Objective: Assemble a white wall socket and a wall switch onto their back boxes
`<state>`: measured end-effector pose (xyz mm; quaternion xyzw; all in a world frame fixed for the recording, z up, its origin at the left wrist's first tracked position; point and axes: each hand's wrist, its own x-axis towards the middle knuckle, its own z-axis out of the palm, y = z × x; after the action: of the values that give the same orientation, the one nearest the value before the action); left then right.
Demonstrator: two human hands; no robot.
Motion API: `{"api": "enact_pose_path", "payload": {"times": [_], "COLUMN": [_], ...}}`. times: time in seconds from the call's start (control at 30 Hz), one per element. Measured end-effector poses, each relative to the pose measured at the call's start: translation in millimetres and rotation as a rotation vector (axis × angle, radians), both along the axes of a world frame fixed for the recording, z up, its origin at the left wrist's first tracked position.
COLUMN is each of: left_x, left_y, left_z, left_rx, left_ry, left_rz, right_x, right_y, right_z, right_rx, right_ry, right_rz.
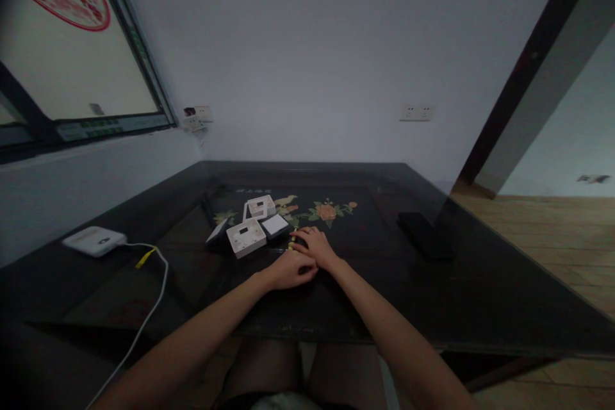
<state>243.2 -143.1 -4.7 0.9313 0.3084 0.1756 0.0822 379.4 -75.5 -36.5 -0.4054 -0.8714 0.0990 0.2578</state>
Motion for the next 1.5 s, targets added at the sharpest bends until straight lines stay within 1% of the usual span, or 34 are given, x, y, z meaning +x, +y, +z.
{"api": "enact_pose_path", "payload": {"times": [0.13,0.27,0.4,0.47,0.53,0.67,0.77,0.93,1.23,1.5], "left_x": [-6.2,-13.2,-14.0,-12.7,-11.3,-9.3,-8.7,-8.6,-8.8,-7.5], "left_y": [3.8,7.1,7.0,6.6,6.9,9.5,11.5,13.9,17.3,14.9], "left_z": [2.6,8.4,9.5,7.9,5.5,0.3,-3.0,-6.4,-11.1,-7.5], "left_rx": [0.016,0.051,0.048,0.025,0.008,-0.011,-0.035,-0.072,-0.091,-0.111], "left_ry": [0.006,-0.005,0.014,0.038,0.061,0.074,0.044,0.008,-0.026,-0.023], "left_rz": [-0.005,0.004,0.02,0.04,0.068,0.097,0.097,0.13,0.149,0.157], "right_x": [-8.1,-15.0,-7.4,2.0,12.5,28.1,30.8,25.2,21.6,21.5], "right_y": [7.7,8.7,3.3,-0.5,-4.6,-12.1,-16.3,-24.1,-31.1,-32.1], "right_z": [1.4,1.9,10.6,15.9,17.8,10.4,4.9,7.9,16.7,18.9], "right_rx": [-0.026,-0.061,-0.06,-0.063,-0.091,-0.157,-0.166,-0.171,-0.15,-0.154], "right_ry": [0.004,0.097,0.178,0.236,0.335,0.486,0.515,0.505,0.357,0.309], "right_rz": [0.069,0.101,0.119,0.09,0.023,-0.11,-0.134,-0.121,-0.067,-0.055]}}
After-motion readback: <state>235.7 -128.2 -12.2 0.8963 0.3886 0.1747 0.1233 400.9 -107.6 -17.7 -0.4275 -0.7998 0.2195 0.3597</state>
